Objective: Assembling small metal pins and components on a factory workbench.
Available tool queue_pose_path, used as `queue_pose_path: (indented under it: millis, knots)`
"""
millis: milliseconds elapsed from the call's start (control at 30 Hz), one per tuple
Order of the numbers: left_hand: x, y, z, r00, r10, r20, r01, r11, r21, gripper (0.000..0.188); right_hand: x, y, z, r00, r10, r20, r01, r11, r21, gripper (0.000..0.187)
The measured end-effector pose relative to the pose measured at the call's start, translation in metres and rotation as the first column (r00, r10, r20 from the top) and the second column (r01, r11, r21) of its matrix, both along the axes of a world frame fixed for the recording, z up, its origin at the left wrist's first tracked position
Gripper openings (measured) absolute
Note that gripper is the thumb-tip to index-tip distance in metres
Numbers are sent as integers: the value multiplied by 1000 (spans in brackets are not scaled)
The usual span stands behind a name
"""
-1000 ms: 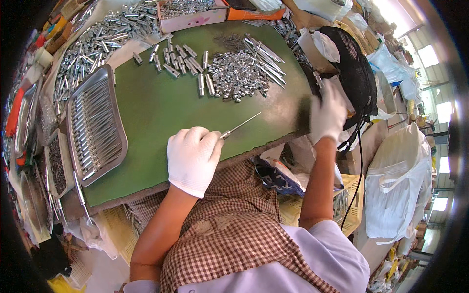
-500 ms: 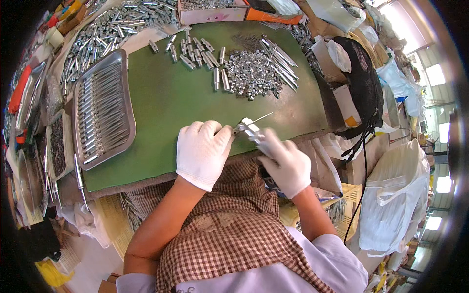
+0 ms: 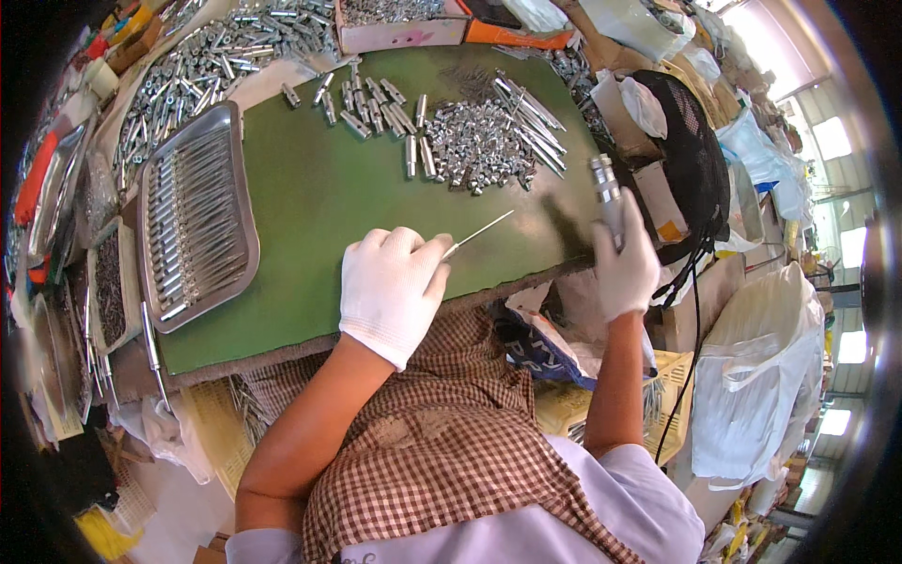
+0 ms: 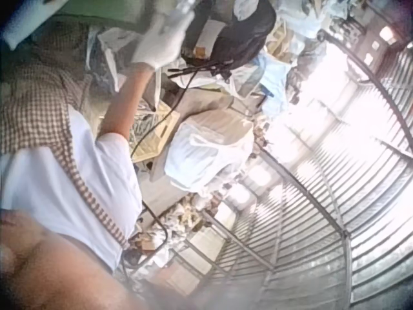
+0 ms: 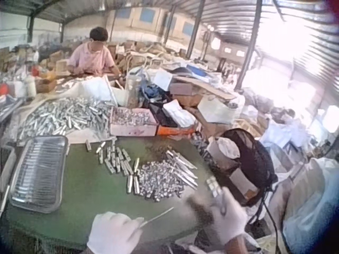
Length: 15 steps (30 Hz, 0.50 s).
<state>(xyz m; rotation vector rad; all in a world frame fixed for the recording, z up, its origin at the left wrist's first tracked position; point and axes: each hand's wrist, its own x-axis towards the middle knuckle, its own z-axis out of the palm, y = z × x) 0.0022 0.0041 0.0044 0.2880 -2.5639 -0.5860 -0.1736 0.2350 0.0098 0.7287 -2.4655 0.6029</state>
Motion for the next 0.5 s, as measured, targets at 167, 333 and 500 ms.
queue_pose_path:
  millis: [167,333,500]
  knots:
    - [-10,3,6,998,-10,65,16,996,-92,16,-60,12,7,957,-283,-68,286,875,391,40]
    - [-17,5,4,994,-109,-21,105,985,-136,9,-72,-65,25,989,146,-8,-143,980,141,21]
    - [9,-14,20,999,-42,1,42,996,-74,11,-111,-142,17,991,130,16,-128,932,338,37]
